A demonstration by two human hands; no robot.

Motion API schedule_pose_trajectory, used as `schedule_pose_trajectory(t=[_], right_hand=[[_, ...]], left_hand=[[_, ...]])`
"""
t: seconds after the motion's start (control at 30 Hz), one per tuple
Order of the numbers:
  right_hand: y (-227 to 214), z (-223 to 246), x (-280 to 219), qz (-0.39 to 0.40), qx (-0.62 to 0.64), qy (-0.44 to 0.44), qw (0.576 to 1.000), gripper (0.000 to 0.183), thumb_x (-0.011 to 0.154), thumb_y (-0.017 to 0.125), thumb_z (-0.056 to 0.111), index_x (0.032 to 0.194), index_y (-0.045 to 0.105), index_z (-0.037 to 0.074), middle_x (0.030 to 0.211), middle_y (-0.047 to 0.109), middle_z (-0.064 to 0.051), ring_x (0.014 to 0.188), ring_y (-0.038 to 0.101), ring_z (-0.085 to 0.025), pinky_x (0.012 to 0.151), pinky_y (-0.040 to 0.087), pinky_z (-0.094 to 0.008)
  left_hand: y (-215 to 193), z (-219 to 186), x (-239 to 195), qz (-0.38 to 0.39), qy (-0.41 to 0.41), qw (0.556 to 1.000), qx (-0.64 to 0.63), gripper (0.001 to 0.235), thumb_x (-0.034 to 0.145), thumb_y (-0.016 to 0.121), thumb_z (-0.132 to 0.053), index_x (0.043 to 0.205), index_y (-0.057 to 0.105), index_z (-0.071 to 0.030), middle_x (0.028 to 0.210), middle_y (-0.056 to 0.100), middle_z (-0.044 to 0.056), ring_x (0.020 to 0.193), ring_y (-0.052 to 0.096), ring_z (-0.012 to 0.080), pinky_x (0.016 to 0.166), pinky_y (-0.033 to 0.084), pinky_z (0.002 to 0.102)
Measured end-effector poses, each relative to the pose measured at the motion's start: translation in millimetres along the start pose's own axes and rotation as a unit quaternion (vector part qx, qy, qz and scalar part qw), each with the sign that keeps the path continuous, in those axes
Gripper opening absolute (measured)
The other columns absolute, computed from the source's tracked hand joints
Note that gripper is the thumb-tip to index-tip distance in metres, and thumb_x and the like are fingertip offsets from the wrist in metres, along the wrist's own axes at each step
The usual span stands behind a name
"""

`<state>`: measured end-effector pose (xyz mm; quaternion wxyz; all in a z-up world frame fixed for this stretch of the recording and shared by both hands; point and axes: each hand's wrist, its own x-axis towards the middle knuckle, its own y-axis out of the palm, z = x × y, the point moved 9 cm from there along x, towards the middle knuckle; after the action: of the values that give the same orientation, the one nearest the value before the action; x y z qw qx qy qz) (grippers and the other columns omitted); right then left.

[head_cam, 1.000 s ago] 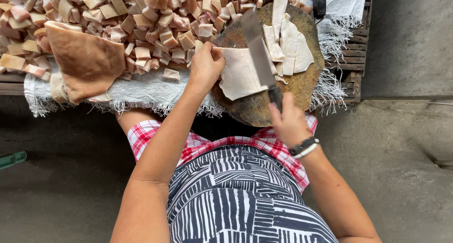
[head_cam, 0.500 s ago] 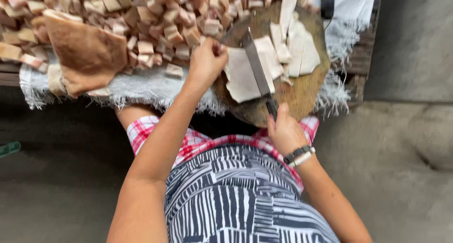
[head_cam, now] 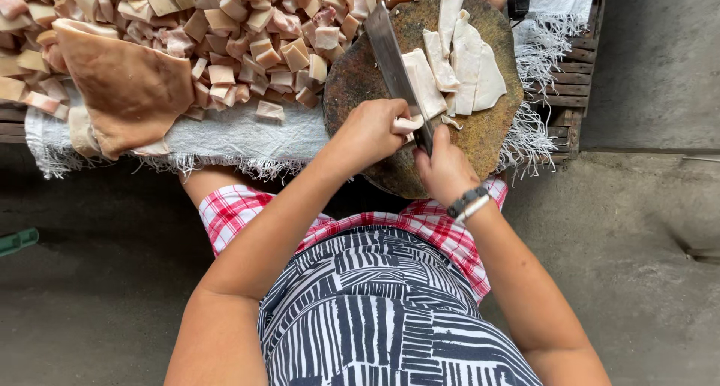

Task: The person uses a cleaver to chop large pieces of animal skin into smaller cubes on a wooden cutting board. They handle the pieces by hand, positioning them on the board and moving the finished cubes to a pile on the left.

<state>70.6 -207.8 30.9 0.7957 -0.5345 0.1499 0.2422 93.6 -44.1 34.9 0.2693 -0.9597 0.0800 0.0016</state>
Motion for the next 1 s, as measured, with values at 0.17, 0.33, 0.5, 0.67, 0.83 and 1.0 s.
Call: schedule_pose_trajectory(t=[0.17,0.33,0.5,0.67,0.83,1.0], right_hand=[[-23,13,4,-0.043,0.041,-0.072,0.996,0.037,0.101,0.057,0.032,0.113,0.04,0.002,0.075,0.067,-0.025,0.066,0.067,-0.045,0.059,0.051,-0.054],[-26,-12,-54,-0.033,0.032,-0.035,0.998,0.033,0.101,0.055,0.031,0.11,0.039,0.003,0.065,0.064,-0.023,0.056,0.066,-0.044,0.048,0.05,-0.052],[-13,-30,-99,-0.025,-0.03,-0.04,0.998,0.033,0.1,0.056,0.032,0.106,0.04,0.004,0.06,0.063,-0.024,0.056,0.065,-0.045,0.049,0.05,-0.052],[4,-55,-119,0.036,-0.064,0.028,0.997,0.033,0.1,0.053,0.033,0.107,0.04,0.003,0.06,0.065,-0.023,0.055,0.067,-0.043,0.051,0.054,-0.05],[16,-51,-97,0.052,-0.034,0.046,0.997,0.039,0.099,0.052,0.034,0.116,0.037,0.001,0.065,0.066,-0.026,0.06,0.067,-0.044,0.054,0.054,-0.053],[12,-27,-34,0.005,-0.024,-0.021,0.999,0.037,0.101,0.055,0.03,0.115,0.038,0.0,0.078,0.067,-0.028,0.071,0.067,-0.048,0.064,0.053,-0.056]], left_hand=[[-46,32,2,-0.118,-0.099,0.988,-0.017,0.028,0.076,0.079,-0.013,0.1,0.069,-0.004,0.087,0.074,0.017,0.081,0.074,0.0324,0.075,0.056,0.043],[-46,61,7,-0.089,-0.159,0.979,-0.091,0.034,0.078,0.078,-0.013,0.109,0.066,-0.002,0.081,0.075,0.015,0.076,0.075,0.0245,0.072,0.056,0.036],[-42,58,9,-0.079,-0.171,0.977,-0.103,0.037,0.08,0.078,-0.013,0.113,0.065,-0.003,0.078,0.075,0.012,0.074,0.075,0.0211,0.07,0.057,0.035],[-41,59,10,-0.058,-0.179,0.976,-0.109,0.035,0.082,0.077,-0.012,0.114,0.065,-0.005,0.083,0.076,0.011,0.077,0.076,0.0197,0.07,0.057,0.035],[-12,39,3,0.042,-0.17,0.959,-0.222,0.031,0.08,0.076,-0.011,0.11,0.068,-0.013,0.1,0.078,0.002,0.091,0.075,0.0111,0.076,0.064,0.028],[-5,-19,-21,0.13,-0.04,0.933,-0.333,0.03,0.085,0.082,-0.011,0.112,0.068,-0.011,0.103,0.077,0.003,0.097,0.07,0.0115,0.085,0.058,0.031]])
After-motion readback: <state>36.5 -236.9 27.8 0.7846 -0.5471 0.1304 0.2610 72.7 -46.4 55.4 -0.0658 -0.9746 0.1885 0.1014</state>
